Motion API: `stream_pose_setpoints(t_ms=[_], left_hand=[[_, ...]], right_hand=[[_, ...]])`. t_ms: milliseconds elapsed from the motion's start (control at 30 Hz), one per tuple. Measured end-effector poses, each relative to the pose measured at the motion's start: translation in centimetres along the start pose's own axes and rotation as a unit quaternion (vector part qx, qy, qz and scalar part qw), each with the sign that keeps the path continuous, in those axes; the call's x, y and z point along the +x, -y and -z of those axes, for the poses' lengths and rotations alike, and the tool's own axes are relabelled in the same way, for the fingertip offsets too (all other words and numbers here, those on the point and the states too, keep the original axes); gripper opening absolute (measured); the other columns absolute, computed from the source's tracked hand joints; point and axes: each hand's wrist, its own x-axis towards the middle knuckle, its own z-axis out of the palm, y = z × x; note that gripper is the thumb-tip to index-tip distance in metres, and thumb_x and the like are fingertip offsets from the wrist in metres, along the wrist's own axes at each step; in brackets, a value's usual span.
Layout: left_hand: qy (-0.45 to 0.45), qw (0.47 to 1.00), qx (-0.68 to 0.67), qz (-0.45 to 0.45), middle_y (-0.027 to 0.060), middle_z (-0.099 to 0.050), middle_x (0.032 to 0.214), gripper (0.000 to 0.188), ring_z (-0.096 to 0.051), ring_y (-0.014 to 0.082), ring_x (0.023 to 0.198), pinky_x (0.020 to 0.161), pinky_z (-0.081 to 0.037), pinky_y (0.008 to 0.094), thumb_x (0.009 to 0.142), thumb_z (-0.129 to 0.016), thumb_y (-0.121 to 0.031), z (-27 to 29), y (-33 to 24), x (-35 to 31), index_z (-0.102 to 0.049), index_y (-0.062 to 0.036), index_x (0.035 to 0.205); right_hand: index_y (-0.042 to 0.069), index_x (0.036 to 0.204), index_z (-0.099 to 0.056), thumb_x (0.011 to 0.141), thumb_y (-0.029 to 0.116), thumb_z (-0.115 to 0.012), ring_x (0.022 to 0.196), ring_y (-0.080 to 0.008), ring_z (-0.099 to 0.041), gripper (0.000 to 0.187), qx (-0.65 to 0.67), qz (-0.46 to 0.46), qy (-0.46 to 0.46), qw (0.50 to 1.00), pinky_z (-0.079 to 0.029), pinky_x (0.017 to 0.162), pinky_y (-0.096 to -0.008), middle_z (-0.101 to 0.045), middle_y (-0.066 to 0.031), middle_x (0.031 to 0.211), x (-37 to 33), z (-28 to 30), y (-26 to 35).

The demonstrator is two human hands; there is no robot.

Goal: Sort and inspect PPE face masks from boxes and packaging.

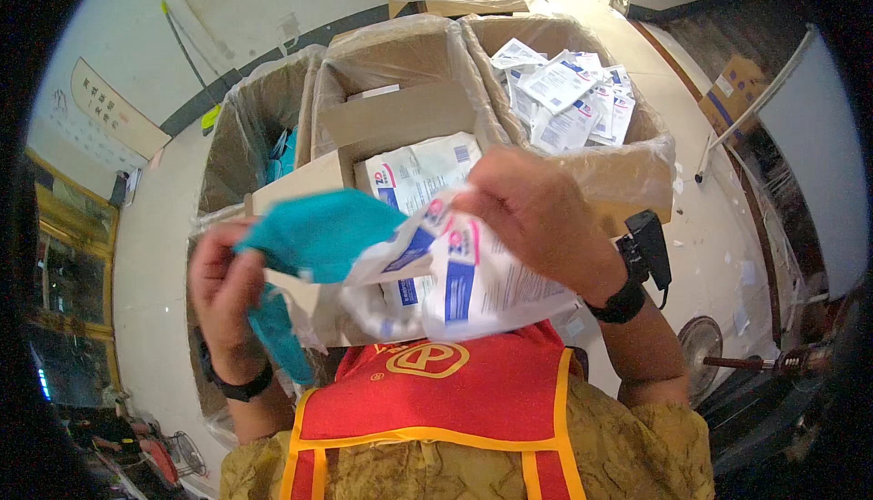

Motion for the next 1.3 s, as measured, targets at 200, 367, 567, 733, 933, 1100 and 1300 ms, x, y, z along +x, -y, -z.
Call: stream_pose_setpoints(t_ms=[200,367,567,733,933,1100,1300], left_hand=[[-0.155,0.982,-0.105,-0.01,0.0025,-0.058,0.076,0.011,-0.039,0.0035,0.048,0.041,-0.03,0.0167,0.086,-0.064,-0.01,6.5,-0.8,-0.6,-0.054,-0.0074,0.091],[-0.195,0.972,-0.128,-0.039,0.0021,-0.041,0.064,0.042,-0.033,0.0085,0.056,0.051,-0.031,0.0217,0.1,-0.042,-0.045,5.4,0.6,-0.3,-0.043,-0.0104,0.076],[-0.227,0.971,-0.07,-0.039,0.0027,-0.036,0.062,0.054,-0.032,0.0138,0.063,0.059,-0.026,0.0281,0.101,-0.038,-0.043,3.0,3.2,0.9,-0.033,-0.0108,0.058],[-0.101,0.991,-0.081,-0.012,0.0067,-0.044,0.064,0.051,-0.044,0.017,0.065,0.062,-0.034,0.0286,0.1,-0.043,-0.038,1.5,5.1,1.1,-0.038,-0.0069,0.059],[-0.002,0.995,0.044,0.09,-0.0037,-0.049,0.064,0.027,-0.044,0.0034,0.06,0.054,-0.033,0.0204,0.092,-0.059,-0.02,-0.5,5.1,1.2,-0.051,-0.009,0.068],[0.034,0.992,0.094,0.079,-0.0044,-0.053,0.072,0.017,-0.044,0.0032,0.063,0.057,-0.033,0.0187,0.087,-0.066,-0.018,-1.6,6.2,1.4,-0.055,-0.0076,0.079],[0.097,0.973,0.2,0.053,-0.0011,-0.06,0.084,0.019,-0.052,0.0079,0.074,0.064,-0.039,0.022,0.082,-0.069,-0.016,-2.4,5.9,1.2,-0.062,-0.0057,0.096]], right_hand=[[0.003,0.083,-0.06,0.089,0.02,-0.06,0.07,-0.028,-0.053,0.019,-0.121,0.187,0.069,0.972,-0.046,0.07,-0.0397,-0.052,-0.013,0.074,0.5,-4.0,-3.3],[0.001,0.093,-0.061,0.088,0.024,-0.061,0.086,-0.036,-0.062,0.024,-0.049,0.003,0.297,0.953,-0.048,0.073,-0.0429,-0.06,-0.0155,0.094,1.5,-7.9,-2.0],[-0.001,0.093,-0.059,0.083,0.022,-0.066,0.085,-0.0359,-0.063,0.026,-0.153,0.041,0.333,0.93,-0.05,0.074,-0.0442,-0.059,-0.0185,0.097,1.5,-10.9,-3.3],[-0.002,0.094,-0.058,0.08,0.021,-0.069,0.085,-0.0367,-0.063,0.029,-0.141,0.017,0.297,0.944,-0.05,0.074,-0.045,-0.058,-0.0196,0.096,1.2,-11.2,-3.4],[-0.003,0.097,-0.057,0.078,0.02,-0.071,0.087,-0.0376,-0.063,0.033,-0.133,0.002,0.317,0.939,-0.05,0.076,-0.0448,-0.06,-0.0191,0.095,1.1,-10.9,-3.8],[-0.001,0.096,-0.058,0.078,0.019,-0.071,0.089,-0.0375,-0.062,0.03,-0.095,-0.011,0.289,0.953,-0.049,0.079,-0.0453,-0.06,-0.0186,0.094,0.8,-11.2,-5.3],[0.002,0.096,-0.058,0.083,0.019,-0.065,0.089,-0.0368,-0.062,0.023,-0.051,0.017,0.278,0.959,-0.049,0.078,-0.0452,-0.059,-0.0155,0.094,1.1,-8.3,-2.0]])
